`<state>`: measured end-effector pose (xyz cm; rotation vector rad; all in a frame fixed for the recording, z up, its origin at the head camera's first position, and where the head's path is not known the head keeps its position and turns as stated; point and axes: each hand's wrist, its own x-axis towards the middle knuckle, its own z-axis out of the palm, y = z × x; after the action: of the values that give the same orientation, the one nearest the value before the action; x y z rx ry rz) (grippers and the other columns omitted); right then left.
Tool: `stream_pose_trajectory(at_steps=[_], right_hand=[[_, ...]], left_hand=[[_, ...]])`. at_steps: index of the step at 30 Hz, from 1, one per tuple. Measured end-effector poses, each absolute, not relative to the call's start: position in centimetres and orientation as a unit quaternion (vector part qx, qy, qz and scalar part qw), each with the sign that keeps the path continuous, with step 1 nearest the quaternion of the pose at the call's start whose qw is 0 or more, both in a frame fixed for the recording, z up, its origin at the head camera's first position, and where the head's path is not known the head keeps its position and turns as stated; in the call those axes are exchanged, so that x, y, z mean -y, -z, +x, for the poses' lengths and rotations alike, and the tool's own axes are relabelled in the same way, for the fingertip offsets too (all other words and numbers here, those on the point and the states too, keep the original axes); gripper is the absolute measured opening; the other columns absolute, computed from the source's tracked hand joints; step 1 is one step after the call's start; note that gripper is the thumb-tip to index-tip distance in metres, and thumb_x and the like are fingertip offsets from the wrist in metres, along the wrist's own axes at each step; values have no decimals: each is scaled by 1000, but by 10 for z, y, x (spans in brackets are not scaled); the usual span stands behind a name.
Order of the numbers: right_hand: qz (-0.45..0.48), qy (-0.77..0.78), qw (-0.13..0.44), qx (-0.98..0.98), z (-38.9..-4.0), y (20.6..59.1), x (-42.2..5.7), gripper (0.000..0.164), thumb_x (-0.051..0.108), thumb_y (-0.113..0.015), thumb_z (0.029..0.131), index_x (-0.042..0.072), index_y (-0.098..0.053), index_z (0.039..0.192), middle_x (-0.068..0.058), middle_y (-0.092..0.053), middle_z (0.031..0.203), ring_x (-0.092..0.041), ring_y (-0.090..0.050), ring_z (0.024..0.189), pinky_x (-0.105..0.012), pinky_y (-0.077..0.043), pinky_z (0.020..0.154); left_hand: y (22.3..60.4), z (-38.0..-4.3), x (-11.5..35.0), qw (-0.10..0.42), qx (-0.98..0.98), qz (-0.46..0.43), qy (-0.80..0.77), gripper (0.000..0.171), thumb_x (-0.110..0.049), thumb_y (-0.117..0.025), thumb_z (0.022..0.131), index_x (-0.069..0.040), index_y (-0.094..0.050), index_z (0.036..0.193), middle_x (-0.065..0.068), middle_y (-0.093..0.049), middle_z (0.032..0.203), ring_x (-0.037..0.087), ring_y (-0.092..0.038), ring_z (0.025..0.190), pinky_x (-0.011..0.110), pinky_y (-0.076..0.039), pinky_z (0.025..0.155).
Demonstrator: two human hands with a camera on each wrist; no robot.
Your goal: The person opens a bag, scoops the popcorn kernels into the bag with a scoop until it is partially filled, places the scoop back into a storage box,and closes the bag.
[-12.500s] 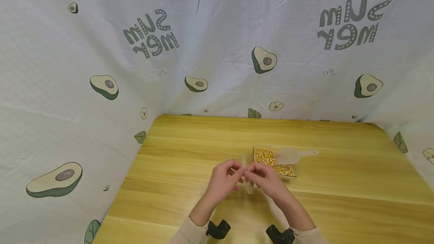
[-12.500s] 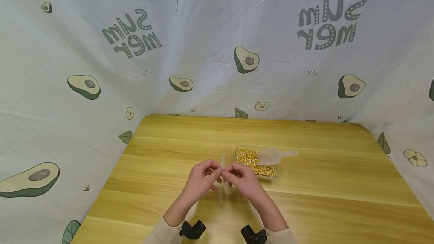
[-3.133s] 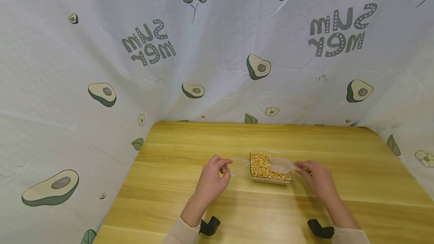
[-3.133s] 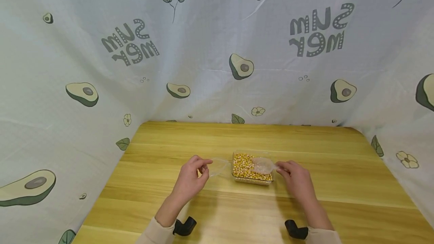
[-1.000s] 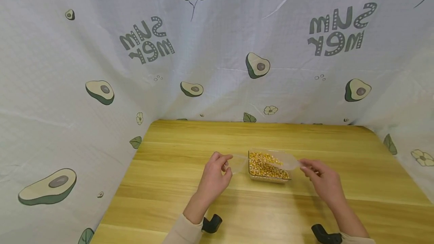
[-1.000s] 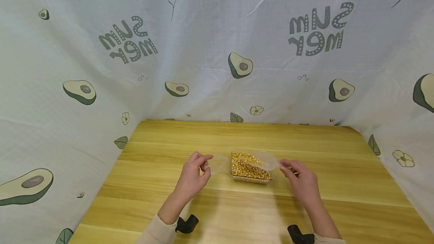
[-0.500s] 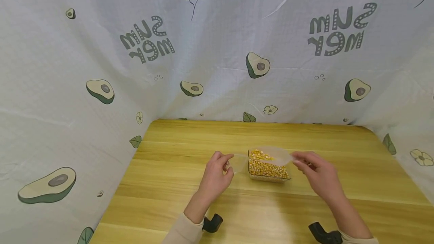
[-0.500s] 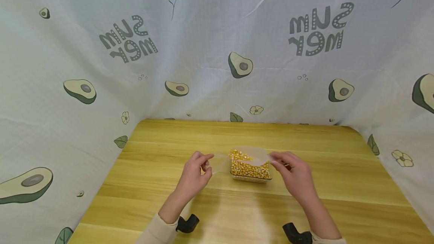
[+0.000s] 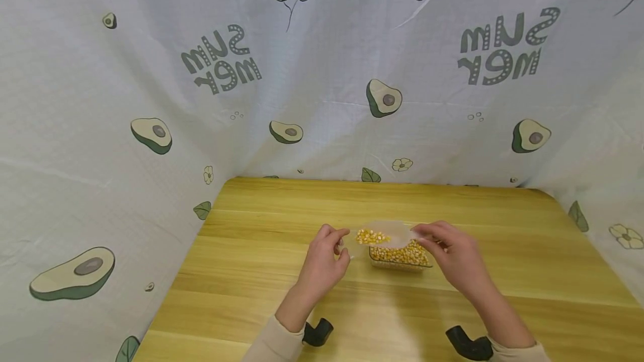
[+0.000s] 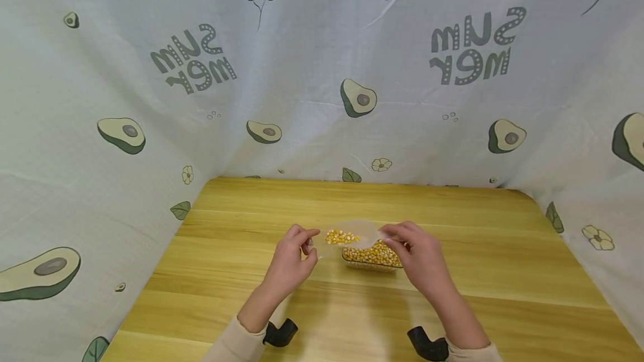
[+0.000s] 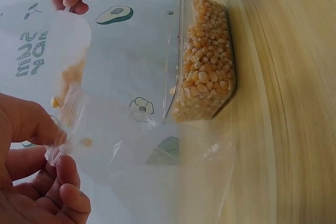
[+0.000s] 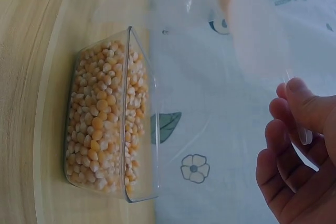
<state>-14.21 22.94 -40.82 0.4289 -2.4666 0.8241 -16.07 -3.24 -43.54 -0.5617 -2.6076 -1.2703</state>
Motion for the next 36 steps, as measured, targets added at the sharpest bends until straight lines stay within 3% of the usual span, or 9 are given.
stream_pose_trajectory(at_steps=[4,14,28,36], right_hand=[[170,-289,259,906,-143,408,-226,26,-4,-77,78,8,-76,101,0,-71,88,7,-52,67,-17,-47,56],[192,-257,272,907,-143,403,-219,28,-2,-79,78,12,-76,102,4,-68,88,5,-52,67,-19,-48,56],[209,-233,291,904,-142,397,-213,30,1,-82,75,14,-76,101,6,-64,89,3,-47,66,-18,-43,55],[209,-234,291,904,-142,398,-213,30,2,-83,74,14,-76,101,6,-64,89,3,-45,66,-17,-42,54]], left_hand=[[435,-161,31,89,877,-187,434,36,4,-62,88,2,-68,123,3,-48,88,18,-53,75,17,-41,63],[434,-160,30,81,878,-186,434,37,2,-61,88,0,-67,125,0,-47,88,4,-47,74,16,-45,66],[437,-159,28,96,881,-195,420,37,4,-62,87,3,-67,124,0,-46,86,6,-48,74,17,-46,66],[435,-158,29,99,888,-184,410,36,0,-63,88,-1,-69,124,-1,-49,88,5,-43,71,16,-40,61]])
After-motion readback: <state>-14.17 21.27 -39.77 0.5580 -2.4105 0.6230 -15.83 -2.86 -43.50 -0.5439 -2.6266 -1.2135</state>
